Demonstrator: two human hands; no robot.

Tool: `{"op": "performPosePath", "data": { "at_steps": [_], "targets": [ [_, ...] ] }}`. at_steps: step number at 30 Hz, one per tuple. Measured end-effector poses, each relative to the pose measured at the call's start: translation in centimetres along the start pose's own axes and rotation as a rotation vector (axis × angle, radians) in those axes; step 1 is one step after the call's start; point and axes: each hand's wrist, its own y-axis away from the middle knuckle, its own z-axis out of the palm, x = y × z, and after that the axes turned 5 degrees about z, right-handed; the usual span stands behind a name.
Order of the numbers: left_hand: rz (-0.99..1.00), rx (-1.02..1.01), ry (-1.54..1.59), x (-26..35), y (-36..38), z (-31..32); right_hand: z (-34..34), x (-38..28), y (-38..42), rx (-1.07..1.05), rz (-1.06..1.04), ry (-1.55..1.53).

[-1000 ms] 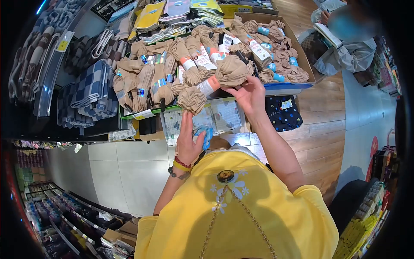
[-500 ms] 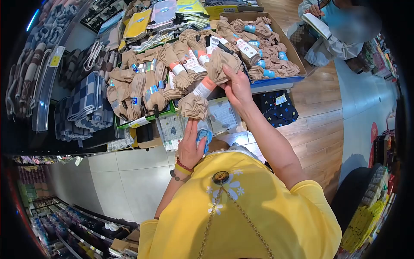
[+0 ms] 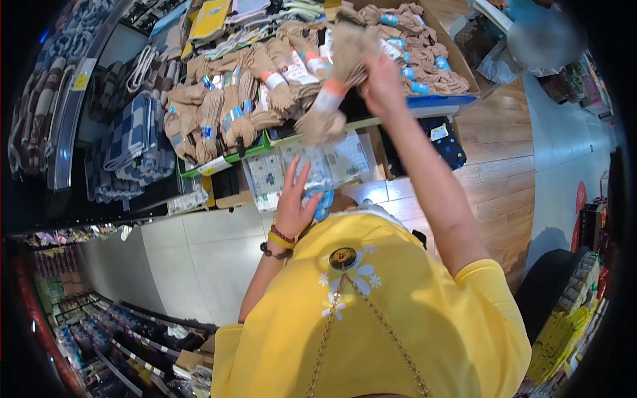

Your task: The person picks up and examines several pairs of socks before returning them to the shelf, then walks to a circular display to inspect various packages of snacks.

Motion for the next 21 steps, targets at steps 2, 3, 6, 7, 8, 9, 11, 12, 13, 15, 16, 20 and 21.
{"op": "performPosePath", "data": {
  "at_steps": [2,3,6,7,8,9,11,12,13,15,16,20,21],
  "targets": [
    [-0.001,0.024,0.048,-0.7,0.4,-1.0,0.8,-3.6,-1.3,0.073,-0.026,0.069],
    [0.002,0.053,0.048,-1.5,0.7,-1.5,0.3,-4.9,-2.5,0.023,0.006,0.123],
    [-0.220,-0.051,0.269,-1.3,0.4,-4.9,2.1,-8.9,-3.9,-0.273,-0.055,0.375],
    [-0.260,-0.067,0.382,-0.8,0.1,-5.9,3.0,-9.0,-4.0,-0.307,-0.179,0.561],
    [-0.297,-0.083,0.494,-0.3,-0.3,-6.8,3.6,-9.0,-4.1,-0.339,-0.307,0.744],
    [-0.331,-0.100,0.606,0.3,-0.7,-7.4,4.6,-9.2,-4.0,-0.369,-0.440,0.926],
    [-0.230,-0.150,0.699,0.8,-1.8,-8.1,6.3,-7.9,-2.7,-0.409,-0.442,1.118],
    [-0.179,-0.175,0.744,1.3,-2.2,-8.5,8.2,-8.6,-0.8,-0.471,-0.244,1.111],
    [-0.198,-0.217,0.868,2.3,-2.8,-8.7,6.8,-4.6,-2.2,-0.512,-0.856,1.166],
    [-0.156,-0.198,0.917,3.0,-3.7,-7.6,7.3,-2.2,0.1,-0.613,-0.596,1.033],
    [-0.133,-0.187,0.942,3.3,-4.1,-7.3,7.4,-1.3,0.9,-0.652,-0.610,1.061],
    [-0.147,-0.166,0.848,2.6,-4.7,-6.0,7.3,-0.3,3.8,-0.708,-0.399,0.972],
    [-0.150,-0.164,0.855,2.7,-4.8,-5.9,7.4,-0.8,4.5,-0.681,-0.304,0.949]
  ]
}}
